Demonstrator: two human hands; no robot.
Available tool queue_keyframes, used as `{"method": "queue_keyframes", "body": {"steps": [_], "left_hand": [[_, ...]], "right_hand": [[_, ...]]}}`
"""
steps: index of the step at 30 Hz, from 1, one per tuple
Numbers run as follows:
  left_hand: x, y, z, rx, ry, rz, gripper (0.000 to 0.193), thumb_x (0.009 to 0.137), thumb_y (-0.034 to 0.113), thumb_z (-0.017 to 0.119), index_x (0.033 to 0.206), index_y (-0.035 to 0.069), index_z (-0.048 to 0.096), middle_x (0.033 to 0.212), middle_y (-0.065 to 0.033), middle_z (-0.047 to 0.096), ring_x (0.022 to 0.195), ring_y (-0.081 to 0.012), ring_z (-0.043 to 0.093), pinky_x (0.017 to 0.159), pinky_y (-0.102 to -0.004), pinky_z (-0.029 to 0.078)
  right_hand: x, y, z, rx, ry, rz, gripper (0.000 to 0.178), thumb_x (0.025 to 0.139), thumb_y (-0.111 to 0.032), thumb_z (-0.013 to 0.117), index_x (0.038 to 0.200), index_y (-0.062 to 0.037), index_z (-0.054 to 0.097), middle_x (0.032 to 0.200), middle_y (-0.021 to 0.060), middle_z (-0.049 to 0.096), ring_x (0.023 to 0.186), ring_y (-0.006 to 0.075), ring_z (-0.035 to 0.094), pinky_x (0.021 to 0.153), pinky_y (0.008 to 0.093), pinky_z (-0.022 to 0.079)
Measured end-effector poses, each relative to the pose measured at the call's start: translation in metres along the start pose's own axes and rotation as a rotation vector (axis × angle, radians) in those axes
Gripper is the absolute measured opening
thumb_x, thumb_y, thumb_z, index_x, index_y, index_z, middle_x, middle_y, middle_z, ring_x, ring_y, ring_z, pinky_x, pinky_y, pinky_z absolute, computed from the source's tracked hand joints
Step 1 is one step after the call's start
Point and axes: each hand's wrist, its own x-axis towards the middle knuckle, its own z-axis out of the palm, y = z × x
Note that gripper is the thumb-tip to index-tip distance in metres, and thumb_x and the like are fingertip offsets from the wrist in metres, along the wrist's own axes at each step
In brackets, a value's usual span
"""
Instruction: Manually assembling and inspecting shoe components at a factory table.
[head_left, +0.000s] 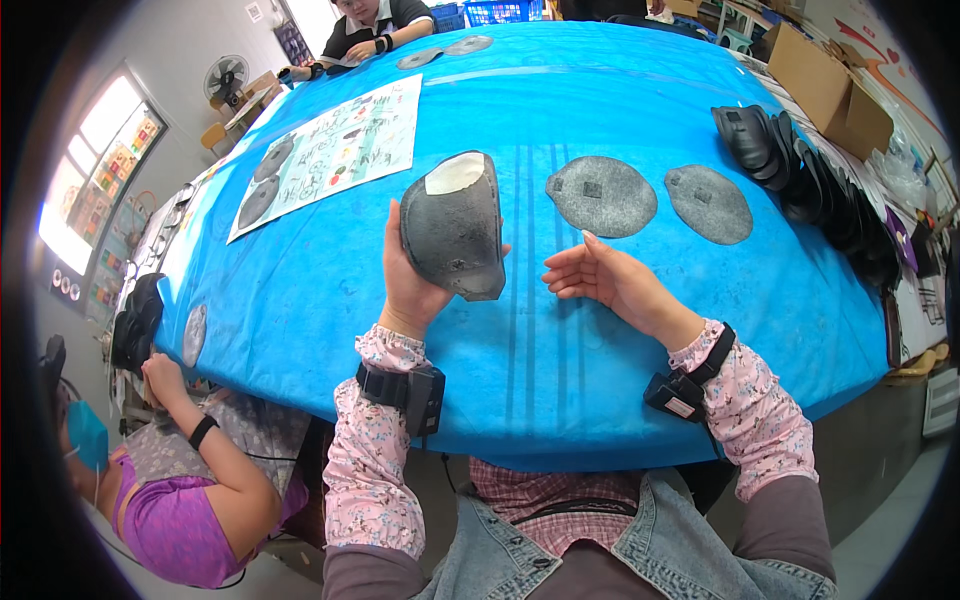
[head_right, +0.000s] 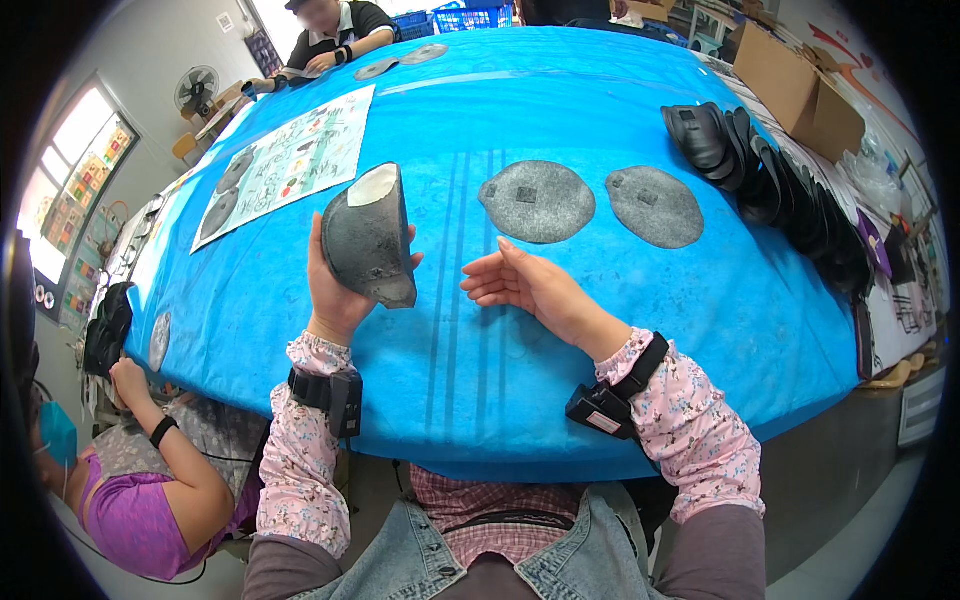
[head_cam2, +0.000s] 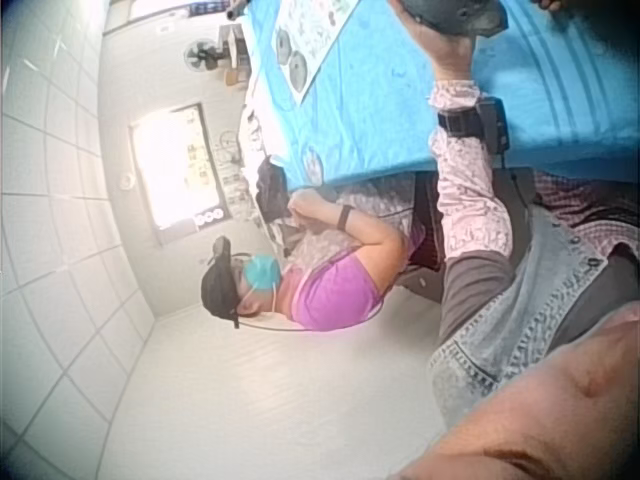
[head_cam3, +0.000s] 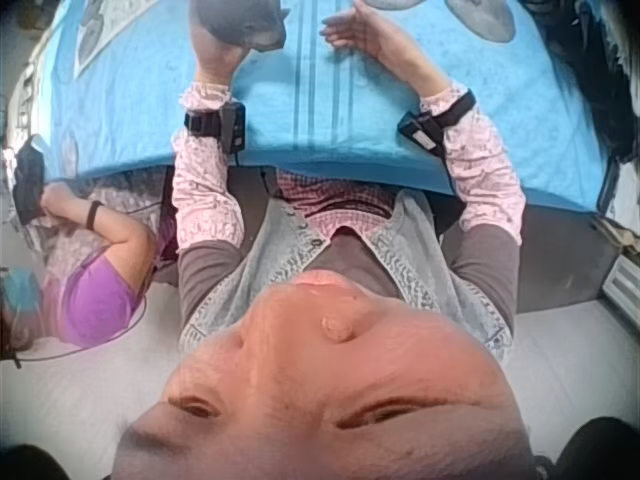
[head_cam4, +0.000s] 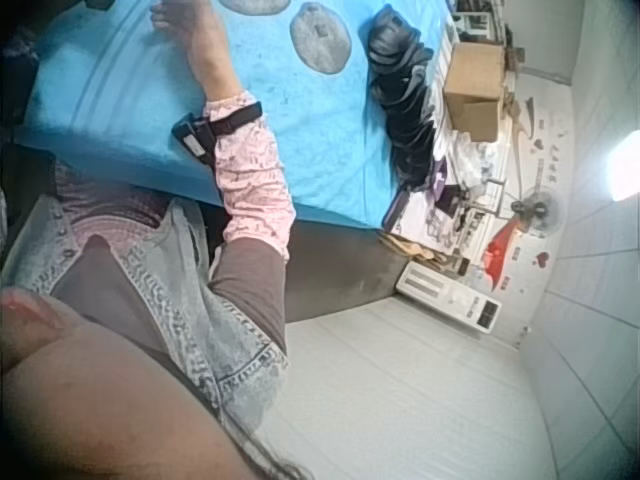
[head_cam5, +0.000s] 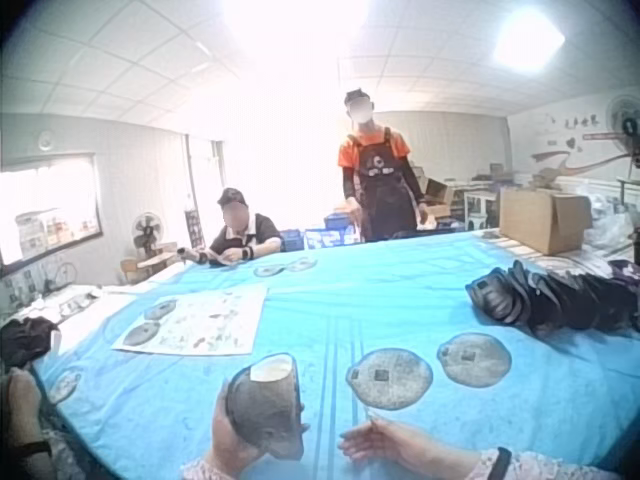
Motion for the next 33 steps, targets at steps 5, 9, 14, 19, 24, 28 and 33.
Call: {"method": "queue_keyframes", "body": {"steps": [5, 9, 14, 19, 24, 28, 33], "left_hand": [[0.0, 0.0, 0.002, 0.022, 0.039, 0.015, 0.07, 0.092, 0.06, 0.028, 0.138, 0.008, 0.034, 0.131, -0.0163, 0.047, 0.117, -0.0352, 0.048, 0.096, -0.0584, 0.039], [0.002, -0.002, -0.004, 0.026, 0.127, 0.018, 0.068, 0.092, 0.058, 0.031, 0.138, 0.007, 0.035, 0.133, -0.0163, 0.045, 0.12, -0.0347, 0.046, 0.099, -0.0555, 0.037], [0.0, -0.001, 0.0, 0.049, 0.211, 0.062, 0.069, 0.092, 0.056, 0.038, 0.134, 0.002, 0.039, 0.134, -0.0165, 0.045, 0.122, -0.0311, 0.045, 0.102, -0.047, 0.036], [0.0, 0.001, -0.006, 0.039, 0.194, 0.064, 0.067, 0.092, 0.055, 0.039, 0.134, 0.003, 0.039, 0.135, -0.0166, 0.044, 0.124, -0.0316, 0.043, 0.103, -0.0478, 0.034], [0.001, 0.002, -0.007, 0.025, 0.181, 0.061, 0.065, 0.092, 0.053, 0.04, 0.135, 0.004, 0.039, 0.136, -0.0164, 0.043, 0.125, -0.0324, 0.042, 0.104, -0.0488, 0.033], [0.001, 0.001, -0.011, 0.022, 0.212, 0.061, 0.065, 0.092, 0.054, 0.04, 0.134, 0.004, 0.04, 0.135, -0.0164, 0.043, 0.124, -0.0322, 0.042, 0.104, -0.0491, 0.033], [0.0, 0.0, -0.008, 0.024, 0.216, 0.05, 0.068, 0.092, 0.055, 0.04, 0.134, 0.001, 0.039, 0.134, -0.0167, 0.044, 0.122, -0.0309, 0.044, 0.102, -0.0464, 0.036]], "right_hand": [[0.0, 0.0, 0.0, -0.003, -0.003, -0.009, 0.056, 0.099, -0.043, 0.029, 0.114, 0.0032, 0.055, 0.106, 0.0131, 0.061, 0.097, 0.0189, 0.058, 0.09, 0.0327, 0.046], [0.0, 0.005, 0.002, -0.204, 0.206, -0.292, 0.056, 0.098, -0.044, 0.033, 0.129, 0.0017, 0.042, 0.128, 0.0176, 0.046, 0.115, 0.0238, 0.049, 0.098, 0.0351, 0.039], [-0.021, -0.032, 0.011, -1.638, 0.34, -1.127, 0.074, 0.091, -0.045, 0.046, 0.143, 0.0004, 0.02, 0.146, 0.0235, 0.021, 0.134, 0.0365, 0.024, 0.107, 0.0456, 0.02], [-0.013, -0.033, 0.013, -1.3, 0.575, -1.227, 0.068, 0.091, -0.044, 0.047, 0.141, -0.0022, 0.027, 0.146, 0.0201, 0.023, 0.134, 0.0358, 0.024, 0.107, 0.0452, 0.022], [-0.013, -0.022, 0.014, -1.55, 0.247, -0.806, 0.047, 0.089, -0.031, 0.055, 0.126, -0.0031, 0.047, 0.135, 0.0199, 0.037, 0.123, 0.0362, 0.037, 0.1, 0.0436, 0.032], [-0.013, 0.007, -0.001, -1.481, 0.052, -0.513, 0.038, 0.089, -0.027, 0.058, 0.119, -0.0052, 0.052, 0.129, 0.0174, 0.043, 0.12, 0.0348, 0.04, 0.1, 0.0427, 0.034], [-0.013, 0.006, 0.0, -1.488, 0.059, -0.514, 0.039, 0.088, -0.029, 0.058, 0.118, -0.0033, 0.053, 0.126, 0.0186, 0.045, 0.117, 0.0348, 0.042, 0.099, 0.043, 0.035]]}}
